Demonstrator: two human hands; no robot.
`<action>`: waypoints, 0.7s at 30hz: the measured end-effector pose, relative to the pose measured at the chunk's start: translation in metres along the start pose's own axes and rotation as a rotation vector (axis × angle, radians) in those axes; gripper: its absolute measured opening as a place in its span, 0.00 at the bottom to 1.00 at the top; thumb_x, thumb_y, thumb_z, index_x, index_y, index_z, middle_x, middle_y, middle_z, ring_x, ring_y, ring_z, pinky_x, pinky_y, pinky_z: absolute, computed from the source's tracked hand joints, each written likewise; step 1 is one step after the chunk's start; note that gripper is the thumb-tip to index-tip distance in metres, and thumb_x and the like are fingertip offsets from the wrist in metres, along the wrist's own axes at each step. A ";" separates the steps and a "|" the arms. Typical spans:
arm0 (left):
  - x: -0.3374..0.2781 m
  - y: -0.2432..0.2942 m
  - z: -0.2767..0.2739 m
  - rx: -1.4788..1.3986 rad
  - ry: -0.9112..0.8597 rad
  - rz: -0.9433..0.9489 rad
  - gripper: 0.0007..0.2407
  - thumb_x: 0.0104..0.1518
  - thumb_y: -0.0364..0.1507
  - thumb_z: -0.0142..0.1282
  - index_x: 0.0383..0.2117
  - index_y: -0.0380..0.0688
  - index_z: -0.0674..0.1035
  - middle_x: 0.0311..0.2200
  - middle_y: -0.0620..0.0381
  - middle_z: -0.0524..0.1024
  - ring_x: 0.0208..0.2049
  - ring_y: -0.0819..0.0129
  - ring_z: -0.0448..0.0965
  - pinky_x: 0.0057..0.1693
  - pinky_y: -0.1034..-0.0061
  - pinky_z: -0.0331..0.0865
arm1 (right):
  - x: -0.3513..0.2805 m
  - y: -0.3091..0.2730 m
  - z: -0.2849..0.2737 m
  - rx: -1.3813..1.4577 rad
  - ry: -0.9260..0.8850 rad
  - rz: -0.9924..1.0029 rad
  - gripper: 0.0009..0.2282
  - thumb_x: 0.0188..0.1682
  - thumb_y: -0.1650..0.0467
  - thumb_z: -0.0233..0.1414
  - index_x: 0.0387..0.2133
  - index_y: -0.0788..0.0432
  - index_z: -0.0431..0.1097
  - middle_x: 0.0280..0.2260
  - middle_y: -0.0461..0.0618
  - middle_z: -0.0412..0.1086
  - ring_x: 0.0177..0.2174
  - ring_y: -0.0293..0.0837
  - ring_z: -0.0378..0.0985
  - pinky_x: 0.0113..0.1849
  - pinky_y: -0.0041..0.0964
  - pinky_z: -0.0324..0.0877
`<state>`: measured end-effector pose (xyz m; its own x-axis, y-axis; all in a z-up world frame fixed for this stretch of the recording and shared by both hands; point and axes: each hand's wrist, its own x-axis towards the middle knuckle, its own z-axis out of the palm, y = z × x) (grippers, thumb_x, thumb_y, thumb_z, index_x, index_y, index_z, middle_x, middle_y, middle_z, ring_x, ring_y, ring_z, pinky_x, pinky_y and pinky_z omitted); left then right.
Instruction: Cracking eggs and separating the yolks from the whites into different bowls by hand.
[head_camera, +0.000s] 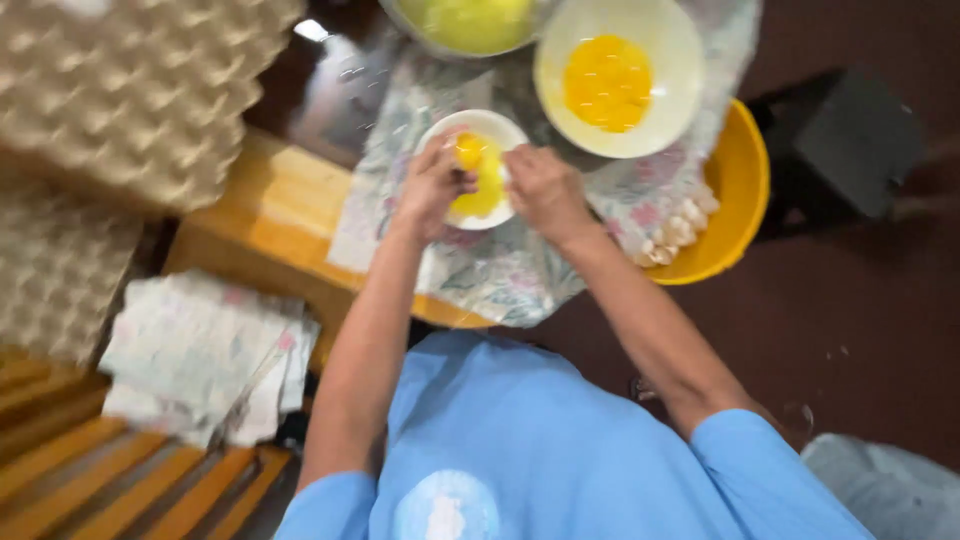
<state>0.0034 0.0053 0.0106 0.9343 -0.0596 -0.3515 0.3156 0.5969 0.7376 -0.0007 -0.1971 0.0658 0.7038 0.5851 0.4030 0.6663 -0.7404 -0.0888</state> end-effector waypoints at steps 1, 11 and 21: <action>0.001 -0.002 0.001 0.004 -0.030 -0.014 0.15 0.58 0.23 0.52 0.52 0.48 0.77 0.35 0.51 0.76 0.26 0.69 0.80 0.33 0.80 0.78 | -0.003 0.002 -0.014 -0.022 0.003 0.025 0.19 0.39 0.71 0.59 0.47 0.57 0.72 0.45 0.52 0.75 0.37 0.53 0.75 0.41 0.42 0.72; -0.025 0.031 0.015 0.057 -0.091 -0.019 0.13 0.68 0.29 0.46 0.56 0.43 0.75 0.40 0.45 0.74 0.29 0.65 0.78 0.37 0.76 0.76 | -0.072 0.134 -0.170 -0.429 0.310 0.275 0.18 0.45 0.71 0.62 0.51 0.61 0.77 0.46 0.54 0.75 0.34 0.58 0.65 0.34 0.51 0.61; -0.030 0.037 0.029 0.062 -0.127 -0.024 0.16 0.71 0.30 0.43 0.63 0.41 0.70 0.40 0.42 0.76 0.35 0.58 0.84 0.43 0.69 0.84 | 0.007 0.008 -0.134 0.623 -0.060 0.797 0.22 0.45 0.84 0.48 0.49 0.49 0.75 0.46 0.46 0.74 0.42 0.48 0.78 0.41 0.38 0.75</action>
<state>-0.0084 0.0064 0.0655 0.9387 -0.1763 -0.2963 0.3438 0.5436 0.7657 -0.0230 -0.2432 0.1899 0.9994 0.0241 -0.0264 -0.0054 -0.6284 -0.7779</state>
